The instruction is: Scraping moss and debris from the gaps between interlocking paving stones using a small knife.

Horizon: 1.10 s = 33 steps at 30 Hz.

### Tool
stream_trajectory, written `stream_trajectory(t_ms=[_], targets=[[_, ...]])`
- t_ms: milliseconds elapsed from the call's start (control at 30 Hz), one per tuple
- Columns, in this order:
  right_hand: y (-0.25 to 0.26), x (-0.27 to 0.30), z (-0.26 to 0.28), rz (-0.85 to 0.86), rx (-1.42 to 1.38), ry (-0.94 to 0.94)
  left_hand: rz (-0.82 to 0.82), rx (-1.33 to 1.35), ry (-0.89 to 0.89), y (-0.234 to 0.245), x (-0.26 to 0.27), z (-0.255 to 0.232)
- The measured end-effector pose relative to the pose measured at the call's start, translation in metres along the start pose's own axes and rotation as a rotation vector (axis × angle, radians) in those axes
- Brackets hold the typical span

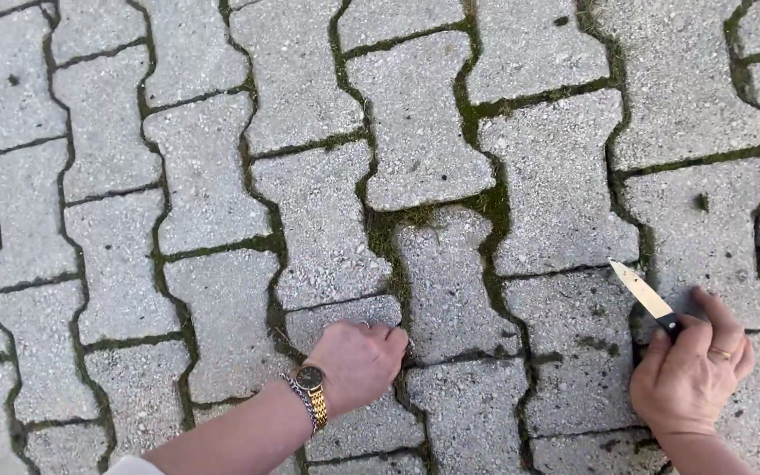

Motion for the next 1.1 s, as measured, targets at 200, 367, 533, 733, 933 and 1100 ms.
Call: stream_trajectory(t_ms=[200, 367, 533, 733, 933, 1100], targets=[[0.002, -0.002, 0.000, 0.002, 0.037, 0.002, 0.070, 0.177, -0.466, 0.025, 0.030, -0.036], [-0.003, 0.000, -0.003, 0.003, 0.056, -0.035, 0.132, 0.165, -0.332, 0.022, 0.037, -0.009], [0.001, -0.001, -0.004, 0.009, 0.080, -0.048, -0.080, 0.114, -0.243, 0.024, 0.021, -0.003], [0.002, -0.003, -0.007, 0.056, 0.055, -0.073, 0.141, -0.033, -0.195, 0.000, -0.007, 0.002], [-0.002, -0.007, -0.004, 0.061, 0.086, -0.070, -0.029, 0.069, -0.109, 0.026, -0.018, -0.003], [0.004, -0.011, 0.000, 0.034, 0.066, -0.063, 0.419, -0.190, -0.149, 0.017, 0.024, -0.042]])
Point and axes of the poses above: each hand's wrist, its own x-axis away from the middle knuckle, its own y-axis out of the back of the hand, z = x × y, the point moved 6 cm from there along -x, towards the middle knuckle, and after that the axes turned 4 degrees about x, right-handed, at the moved point
